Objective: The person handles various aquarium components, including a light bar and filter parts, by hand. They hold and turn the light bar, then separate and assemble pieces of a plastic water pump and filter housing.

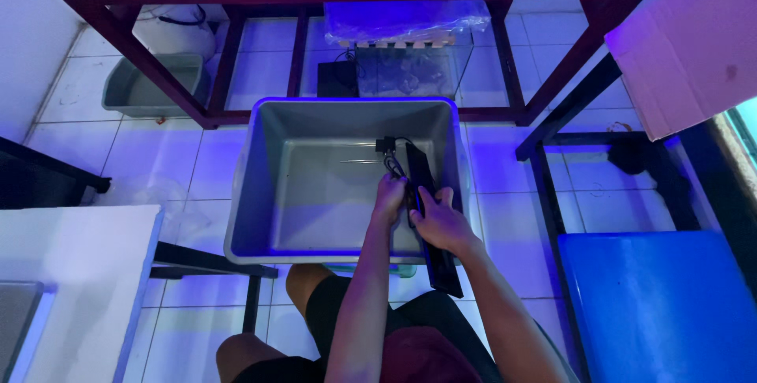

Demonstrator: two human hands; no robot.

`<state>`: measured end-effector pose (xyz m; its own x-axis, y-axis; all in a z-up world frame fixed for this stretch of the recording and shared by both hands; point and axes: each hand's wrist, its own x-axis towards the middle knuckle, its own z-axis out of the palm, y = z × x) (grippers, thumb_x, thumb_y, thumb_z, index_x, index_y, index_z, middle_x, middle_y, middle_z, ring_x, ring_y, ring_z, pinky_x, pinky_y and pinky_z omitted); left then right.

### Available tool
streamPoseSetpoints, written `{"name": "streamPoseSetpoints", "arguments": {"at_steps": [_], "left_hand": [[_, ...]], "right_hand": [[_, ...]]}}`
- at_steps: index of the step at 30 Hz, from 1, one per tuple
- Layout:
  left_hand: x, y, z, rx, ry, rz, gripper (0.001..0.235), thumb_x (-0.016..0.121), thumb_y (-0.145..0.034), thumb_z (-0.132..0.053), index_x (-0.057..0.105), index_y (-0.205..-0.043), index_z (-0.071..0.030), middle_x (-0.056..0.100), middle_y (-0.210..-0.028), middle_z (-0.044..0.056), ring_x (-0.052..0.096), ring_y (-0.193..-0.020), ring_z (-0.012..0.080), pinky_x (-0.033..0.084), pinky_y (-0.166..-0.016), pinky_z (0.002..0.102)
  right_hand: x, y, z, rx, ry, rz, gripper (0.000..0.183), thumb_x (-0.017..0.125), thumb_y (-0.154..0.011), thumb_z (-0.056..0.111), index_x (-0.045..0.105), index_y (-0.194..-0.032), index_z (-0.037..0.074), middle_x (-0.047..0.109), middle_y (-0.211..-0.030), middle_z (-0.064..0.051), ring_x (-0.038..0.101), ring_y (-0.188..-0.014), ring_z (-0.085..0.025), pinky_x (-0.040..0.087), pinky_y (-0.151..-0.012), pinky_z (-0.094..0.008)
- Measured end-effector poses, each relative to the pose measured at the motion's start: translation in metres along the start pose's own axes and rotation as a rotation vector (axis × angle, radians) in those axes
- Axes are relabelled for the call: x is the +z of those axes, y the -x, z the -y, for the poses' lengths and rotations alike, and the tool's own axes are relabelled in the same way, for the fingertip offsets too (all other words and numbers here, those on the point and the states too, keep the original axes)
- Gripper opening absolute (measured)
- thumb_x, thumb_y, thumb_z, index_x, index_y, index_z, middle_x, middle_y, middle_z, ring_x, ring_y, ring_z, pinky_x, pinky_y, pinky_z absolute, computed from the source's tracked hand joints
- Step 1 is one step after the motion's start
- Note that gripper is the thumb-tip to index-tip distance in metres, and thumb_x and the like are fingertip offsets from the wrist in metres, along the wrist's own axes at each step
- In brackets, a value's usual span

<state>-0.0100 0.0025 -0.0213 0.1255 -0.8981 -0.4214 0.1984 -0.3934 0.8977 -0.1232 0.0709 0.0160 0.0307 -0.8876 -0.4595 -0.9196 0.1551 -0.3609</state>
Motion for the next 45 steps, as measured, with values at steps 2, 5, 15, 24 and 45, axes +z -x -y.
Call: {"name": "streamPoseSetpoints", "arguments": {"at_steps": [2,5,15,24,45], "left_hand": [[-0.006,-0.003,0.003,-0.009,-0.124,0.013,0.047,0.064,-0.088,-0.021,0.065,-0.126,0.006,0.069,-0.114,0.027,0.066,-0.111,0.0404,0.054,-0.088,0.053],[-0.016,-0.009,0.006,-0.017,-0.370,0.066,0.044,0.061,-0.085,-0.030,0.073,-0.120,-0.005,0.074,-0.112,0.020,0.067,-0.113,0.0412,0.053,-0.091,0.054],[-0.040,-0.001,0.001,0.110,-0.742,0.307,0.048,0.052,-0.098,-0.041,0.065,-0.139,-0.019,0.068,-0.132,0.017,0.058,-0.129,0.0431,0.045,-0.111,0.053],[-0.095,0.052,-0.033,0.082,-0.978,0.476,0.052,0.049,-0.097,-0.034,0.065,-0.137,-0.005,0.067,-0.131,0.027,0.055,-0.132,0.0494,0.043,-0.113,0.055],[-0.137,0.104,-0.013,-0.025,-1.304,0.459,0.055,0.053,-0.077,-0.053,0.081,-0.093,-0.008,0.075,-0.102,0.025,0.070,-0.107,0.0462,0.054,-0.090,0.052]], "right_hand": [[0.002,-0.002,0.001,0.009,0.037,-0.005,0.064,0.046,-0.100,0.052,0.036,-0.158,0.029,0.030,-0.149,-0.015,0.066,-0.112,-0.054,0.055,-0.101,-0.056],[0.000,0.003,0.009,0.031,0.097,-0.009,0.063,0.048,-0.098,0.052,0.038,-0.157,0.030,0.030,-0.149,-0.013,0.065,-0.114,-0.053,0.055,-0.101,-0.056],[-0.006,-0.004,0.023,0.048,0.185,-0.060,0.065,0.055,-0.094,0.054,0.046,-0.153,0.029,0.033,-0.149,-0.013,0.058,-0.124,-0.052,0.056,-0.097,-0.057],[0.011,0.022,0.020,-0.258,0.317,-0.431,0.065,0.067,-0.088,0.055,0.058,-0.142,0.021,0.042,-0.140,-0.017,0.043,-0.132,-0.050,0.037,-0.111,-0.057],[0.058,0.049,0.052,-0.368,0.295,0.217,0.045,0.064,-0.096,0.052,0.058,-0.130,0.023,0.076,-0.105,-0.017,0.066,-0.119,-0.042,0.008,-0.114,-0.079]]}}
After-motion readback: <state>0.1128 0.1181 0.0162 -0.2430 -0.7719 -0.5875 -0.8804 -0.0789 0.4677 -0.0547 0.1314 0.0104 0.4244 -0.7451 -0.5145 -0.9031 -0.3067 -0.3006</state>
